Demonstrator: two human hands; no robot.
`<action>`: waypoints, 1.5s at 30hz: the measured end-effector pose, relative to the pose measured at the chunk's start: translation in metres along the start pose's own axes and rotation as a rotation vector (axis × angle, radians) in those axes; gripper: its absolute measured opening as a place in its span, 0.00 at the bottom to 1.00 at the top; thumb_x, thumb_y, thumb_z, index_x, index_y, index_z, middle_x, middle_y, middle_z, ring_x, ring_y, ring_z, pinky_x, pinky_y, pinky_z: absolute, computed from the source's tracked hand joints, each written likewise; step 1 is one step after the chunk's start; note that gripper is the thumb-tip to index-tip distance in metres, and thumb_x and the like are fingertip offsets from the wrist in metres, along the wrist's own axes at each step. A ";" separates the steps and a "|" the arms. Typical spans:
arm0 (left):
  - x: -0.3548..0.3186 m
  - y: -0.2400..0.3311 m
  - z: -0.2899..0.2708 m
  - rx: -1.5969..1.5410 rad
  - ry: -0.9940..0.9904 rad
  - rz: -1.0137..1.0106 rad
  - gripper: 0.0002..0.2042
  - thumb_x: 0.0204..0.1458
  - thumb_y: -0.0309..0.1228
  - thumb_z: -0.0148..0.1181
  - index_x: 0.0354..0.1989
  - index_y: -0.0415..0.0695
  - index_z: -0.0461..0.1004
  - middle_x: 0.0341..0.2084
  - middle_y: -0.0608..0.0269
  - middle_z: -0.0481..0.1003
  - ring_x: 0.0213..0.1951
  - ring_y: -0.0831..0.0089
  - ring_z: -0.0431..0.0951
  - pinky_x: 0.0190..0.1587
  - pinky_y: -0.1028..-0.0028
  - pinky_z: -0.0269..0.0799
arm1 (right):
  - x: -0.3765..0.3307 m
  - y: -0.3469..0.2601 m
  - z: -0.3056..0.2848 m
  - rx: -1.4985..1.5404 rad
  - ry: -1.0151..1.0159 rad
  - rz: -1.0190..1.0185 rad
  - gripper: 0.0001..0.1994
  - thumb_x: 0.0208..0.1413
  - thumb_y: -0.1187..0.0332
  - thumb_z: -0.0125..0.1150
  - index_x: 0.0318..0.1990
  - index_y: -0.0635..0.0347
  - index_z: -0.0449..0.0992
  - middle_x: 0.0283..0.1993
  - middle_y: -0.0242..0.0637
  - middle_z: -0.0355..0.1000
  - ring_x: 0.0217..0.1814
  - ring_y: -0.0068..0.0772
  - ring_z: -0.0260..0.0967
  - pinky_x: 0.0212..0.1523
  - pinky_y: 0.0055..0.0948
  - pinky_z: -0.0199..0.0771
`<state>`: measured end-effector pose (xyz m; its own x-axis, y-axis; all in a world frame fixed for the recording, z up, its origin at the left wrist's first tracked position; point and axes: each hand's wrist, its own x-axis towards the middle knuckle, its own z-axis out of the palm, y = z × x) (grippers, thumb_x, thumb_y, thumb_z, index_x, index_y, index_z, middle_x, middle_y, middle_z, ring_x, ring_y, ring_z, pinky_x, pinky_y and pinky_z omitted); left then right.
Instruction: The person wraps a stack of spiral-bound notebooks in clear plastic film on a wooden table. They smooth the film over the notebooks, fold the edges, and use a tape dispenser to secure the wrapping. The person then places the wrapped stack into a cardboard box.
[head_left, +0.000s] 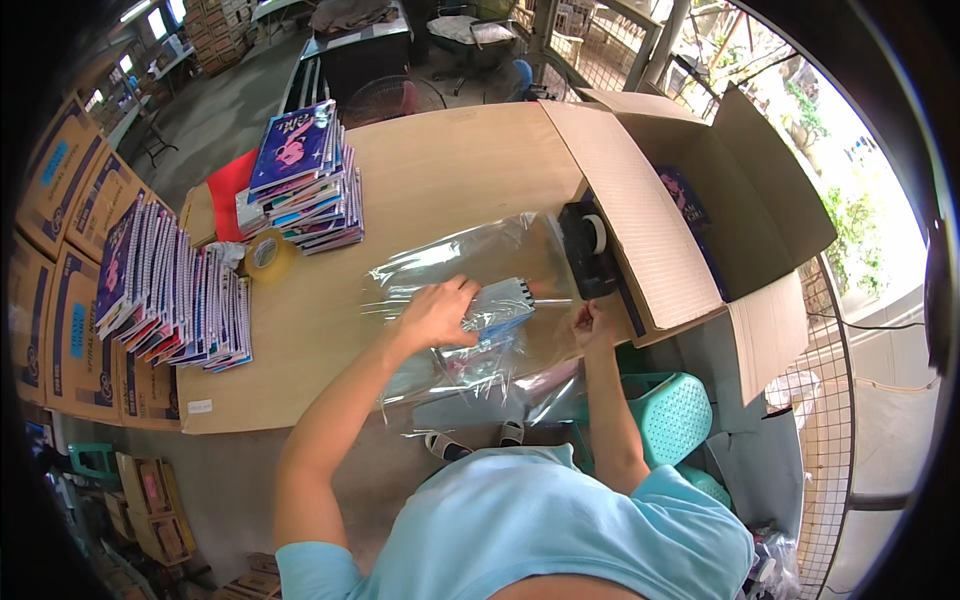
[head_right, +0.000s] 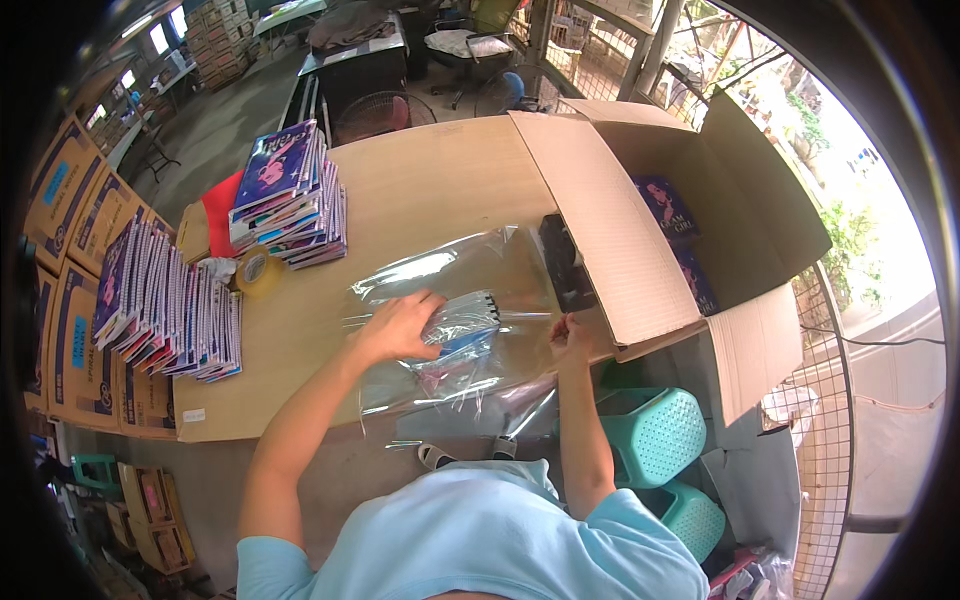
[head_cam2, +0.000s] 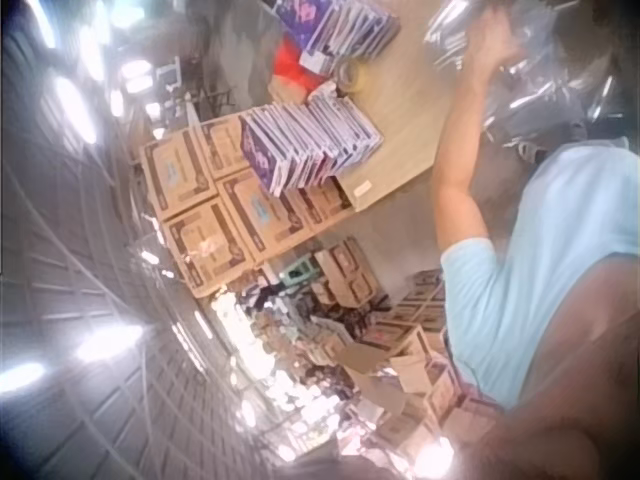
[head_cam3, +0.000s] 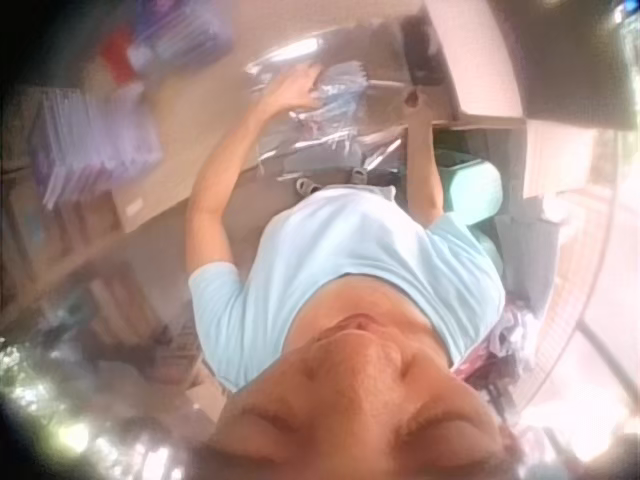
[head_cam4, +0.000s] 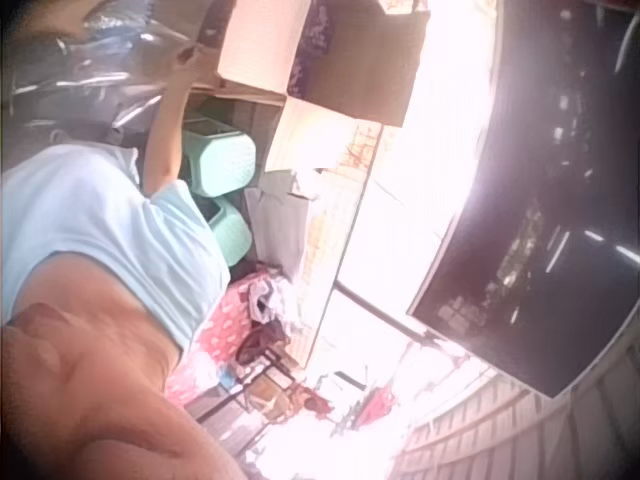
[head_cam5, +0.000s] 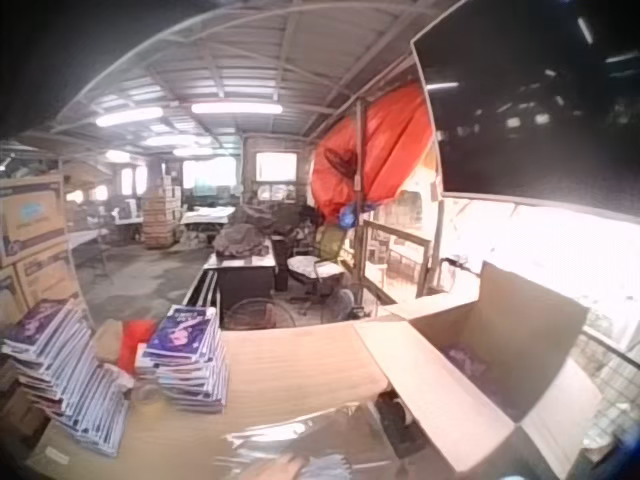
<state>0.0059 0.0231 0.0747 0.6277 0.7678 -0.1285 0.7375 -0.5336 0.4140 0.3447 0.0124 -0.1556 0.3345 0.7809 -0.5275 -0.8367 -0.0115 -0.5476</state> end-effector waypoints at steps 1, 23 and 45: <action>-0.001 0.000 0.000 -0.003 0.004 -0.007 0.35 0.33 0.42 0.68 0.53 0.42 0.67 0.44 0.52 0.71 0.45 0.52 0.75 0.45 0.58 0.72 | -0.018 0.009 0.011 -0.014 -0.066 -0.077 0.07 0.61 0.66 0.57 0.31 0.56 0.73 0.25 0.32 0.71 0.24 0.26 0.68 0.25 0.25 0.70; -0.001 0.001 0.001 0.014 0.020 -0.015 0.35 0.31 0.42 0.67 0.52 0.41 0.68 0.44 0.51 0.71 0.45 0.51 0.74 0.47 0.59 0.72 | -0.222 0.040 0.101 -0.793 -0.445 -0.417 0.14 0.56 0.66 0.65 0.23 0.67 0.74 0.18 0.29 0.67 0.18 0.15 0.60 0.19 0.19 0.58; -0.045 0.003 0.026 -0.975 0.724 -0.180 0.40 0.29 0.39 0.78 0.53 0.36 0.66 0.45 0.52 0.74 0.46 0.61 0.76 0.50 0.66 0.72 | -0.196 0.123 0.065 -0.080 -0.913 0.579 0.34 0.53 0.47 0.63 0.61 0.59 0.62 0.54 0.41 0.70 0.50 0.40 0.72 0.49 0.46 0.76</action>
<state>-0.0138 -0.0223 0.0584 0.0238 0.9887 0.1483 0.1088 -0.1500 0.9827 0.1484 -0.1018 -0.0772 -0.5787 0.8137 -0.0550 -0.7220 -0.5425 -0.4294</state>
